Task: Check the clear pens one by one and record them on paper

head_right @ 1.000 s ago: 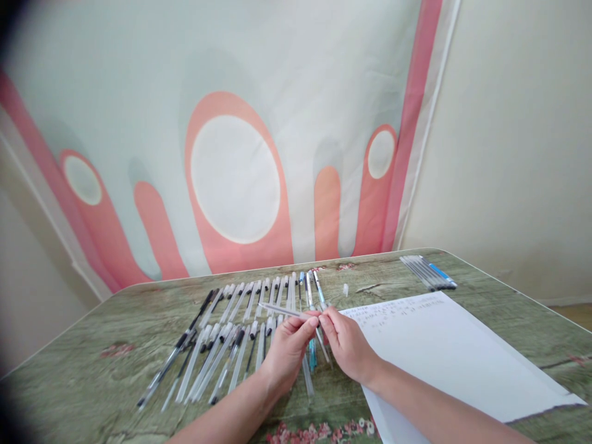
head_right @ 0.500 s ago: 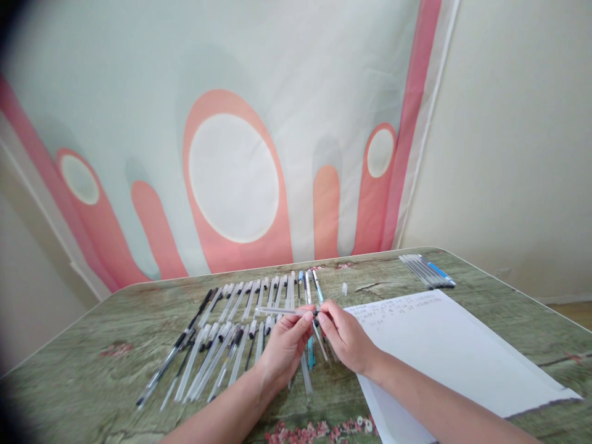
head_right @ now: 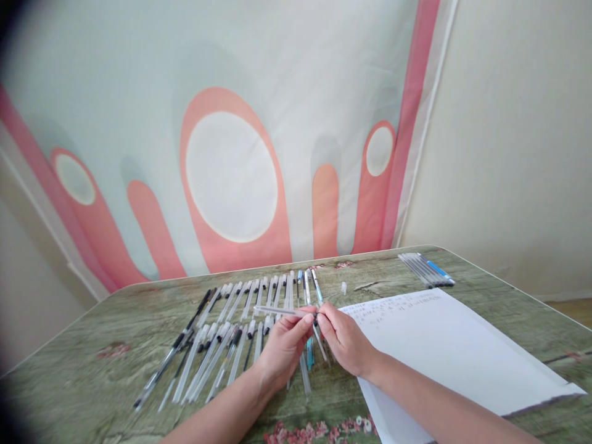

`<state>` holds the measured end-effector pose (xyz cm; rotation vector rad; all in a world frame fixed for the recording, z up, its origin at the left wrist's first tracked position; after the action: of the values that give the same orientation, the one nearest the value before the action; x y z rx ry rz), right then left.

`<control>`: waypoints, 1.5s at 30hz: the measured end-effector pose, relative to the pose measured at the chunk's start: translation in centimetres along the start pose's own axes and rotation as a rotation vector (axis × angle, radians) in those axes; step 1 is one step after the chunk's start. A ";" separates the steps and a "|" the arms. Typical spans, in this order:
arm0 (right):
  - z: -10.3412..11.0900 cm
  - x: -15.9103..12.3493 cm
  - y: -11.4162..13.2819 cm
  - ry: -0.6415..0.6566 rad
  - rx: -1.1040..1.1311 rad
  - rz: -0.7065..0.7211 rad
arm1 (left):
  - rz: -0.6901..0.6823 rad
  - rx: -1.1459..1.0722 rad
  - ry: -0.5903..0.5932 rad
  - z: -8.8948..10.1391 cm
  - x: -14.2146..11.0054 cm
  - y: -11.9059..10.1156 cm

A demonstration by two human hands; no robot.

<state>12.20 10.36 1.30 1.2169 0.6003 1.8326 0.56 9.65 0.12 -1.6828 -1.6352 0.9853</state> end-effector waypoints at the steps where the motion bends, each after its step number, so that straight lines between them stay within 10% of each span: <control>1: -0.1 0.0 -0.1 0.002 0.026 -0.020 | -0.007 0.013 0.013 -0.1 -0.1 0.0; 8: -1.3 -0.3 -1.4 0.083 0.354 -0.291 | 0.014 0.023 0.172 -0.9 -0.4 -0.1; 18: 0.1 0.6 -0.3 0.031 0.185 -0.103 | 0.021 -0.010 0.055 0.0 0.2 0.1; 23: -1.0 0.2 -1.4 0.043 0.274 -0.253 | 0.003 0.037 0.186 -0.9 -0.4 -0.2; 27: -1.1 0.3 -1.7 0.059 0.392 -0.357 | 0.015 0.048 0.073 -0.3 0.0 -0.2; 38: 0.3 0.7 -0.6 -0.005 0.024 -0.060 | 0.013 0.002 0.032 0.0 0.2 0.0; 45: -0.5 0.6 -1.6 0.056 0.276 -0.265 | -0.009 0.048 0.033 -0.1 0.2 -0.1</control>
<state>12.28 11.78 0.21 1.2000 1.0227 1.6006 0.60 9.91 0.26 -1.6498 -1.5849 0.9793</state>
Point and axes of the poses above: each hand's wrist, its own x-axis towards the middle knuckle, its own z-axis out of the back of the hand, y = z × x, the point moved 4 cm from there along x, towards the middle knuckle, and after that the axes turned 14 degrees about -y, right-handed, at the moved point
